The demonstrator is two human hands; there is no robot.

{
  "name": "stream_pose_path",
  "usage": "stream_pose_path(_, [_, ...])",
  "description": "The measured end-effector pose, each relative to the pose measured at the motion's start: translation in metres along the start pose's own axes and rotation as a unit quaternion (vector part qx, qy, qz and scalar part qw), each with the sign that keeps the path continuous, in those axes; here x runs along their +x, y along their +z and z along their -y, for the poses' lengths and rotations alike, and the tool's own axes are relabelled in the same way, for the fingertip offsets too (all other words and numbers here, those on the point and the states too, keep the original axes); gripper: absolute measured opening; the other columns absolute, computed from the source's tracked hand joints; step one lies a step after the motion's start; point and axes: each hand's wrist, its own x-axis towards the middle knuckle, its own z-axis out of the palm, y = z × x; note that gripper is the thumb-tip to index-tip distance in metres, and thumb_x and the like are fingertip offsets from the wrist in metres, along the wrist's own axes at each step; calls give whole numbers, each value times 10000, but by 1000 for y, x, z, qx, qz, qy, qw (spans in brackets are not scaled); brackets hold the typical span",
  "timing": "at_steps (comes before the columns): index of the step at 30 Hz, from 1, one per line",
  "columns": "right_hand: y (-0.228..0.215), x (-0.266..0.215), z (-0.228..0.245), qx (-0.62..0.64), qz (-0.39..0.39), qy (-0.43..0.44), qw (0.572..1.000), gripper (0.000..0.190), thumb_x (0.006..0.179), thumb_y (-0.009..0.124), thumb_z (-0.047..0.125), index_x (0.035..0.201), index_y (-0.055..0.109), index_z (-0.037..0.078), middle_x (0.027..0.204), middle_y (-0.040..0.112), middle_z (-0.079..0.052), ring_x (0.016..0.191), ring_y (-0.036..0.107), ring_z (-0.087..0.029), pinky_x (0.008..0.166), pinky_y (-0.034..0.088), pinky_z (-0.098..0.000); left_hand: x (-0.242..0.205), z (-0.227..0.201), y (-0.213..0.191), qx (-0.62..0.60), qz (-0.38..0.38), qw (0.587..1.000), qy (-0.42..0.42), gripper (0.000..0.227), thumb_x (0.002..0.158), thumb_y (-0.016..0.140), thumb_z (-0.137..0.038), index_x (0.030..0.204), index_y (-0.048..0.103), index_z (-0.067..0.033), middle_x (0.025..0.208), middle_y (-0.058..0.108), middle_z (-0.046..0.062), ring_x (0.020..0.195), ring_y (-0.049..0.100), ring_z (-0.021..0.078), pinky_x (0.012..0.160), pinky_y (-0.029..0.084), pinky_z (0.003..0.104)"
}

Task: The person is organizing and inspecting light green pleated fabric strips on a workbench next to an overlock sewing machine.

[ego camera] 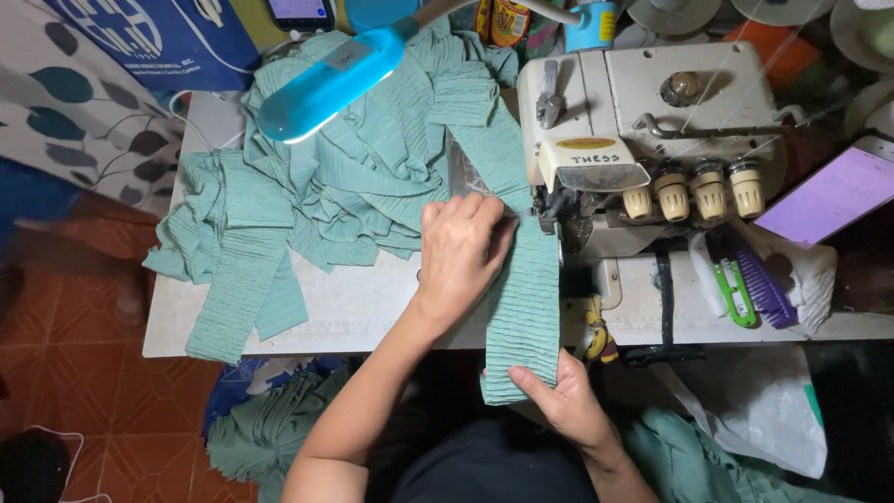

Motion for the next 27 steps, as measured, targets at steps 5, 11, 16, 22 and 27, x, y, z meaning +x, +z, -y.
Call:
stream_pose_path(5, [3,-2,-7,21,-41,21,999,237,844,650,74,1038,641,-61,870,772,-199,703,782,-316,690,670,-383,1,-6,-17,-38,-27,997,64,147,941,612,-267,1001,599,-134,1080,622,20,973,552,250,854,314,449])
stream_pose_path(11, [15,-3,4,12,-72,7,997,280,862,627,86,1103,615,-56,918,759,-202,722,795,-360,748,649,-382,-4,12,-15,1,120,986,114,582,910,495,-579,1320,556,-169,1408,509,31,1361,383,354,999,192,764])
stream_pose_path(16, [24,-5,18,-34,-111,22,993,299,868,611,99,1137,603,-31,878,785,-184,716,801,-293,767,617,-322,9,29,-5,6,167,982,90,749,873,433,-693,1443,440,-208,1528,375,43,1435,245,389,1011,82,807])
stream_pose_path(22, [27,-6,12,12,-105,-53,993,329,870,613,54,1181,580,-50,996,737,-185,687,776,-325,707,648,-360,32,48,9,2,143,986,89,743,874,382,-699,1396,490,-181,1356,552,115,1388,283,428,1006,50,796])
stream_pose_path(27, [31,-9,8,-62,-167,-84,980,421,859,631,92,1253,507,11,1012,732,-142,633,783,-285,672,661,-328,55,57,10,21,209,977,40,802,857,252,-734,1441,415,-209,1367,537,151,1404,219,428,1020,-31,772])
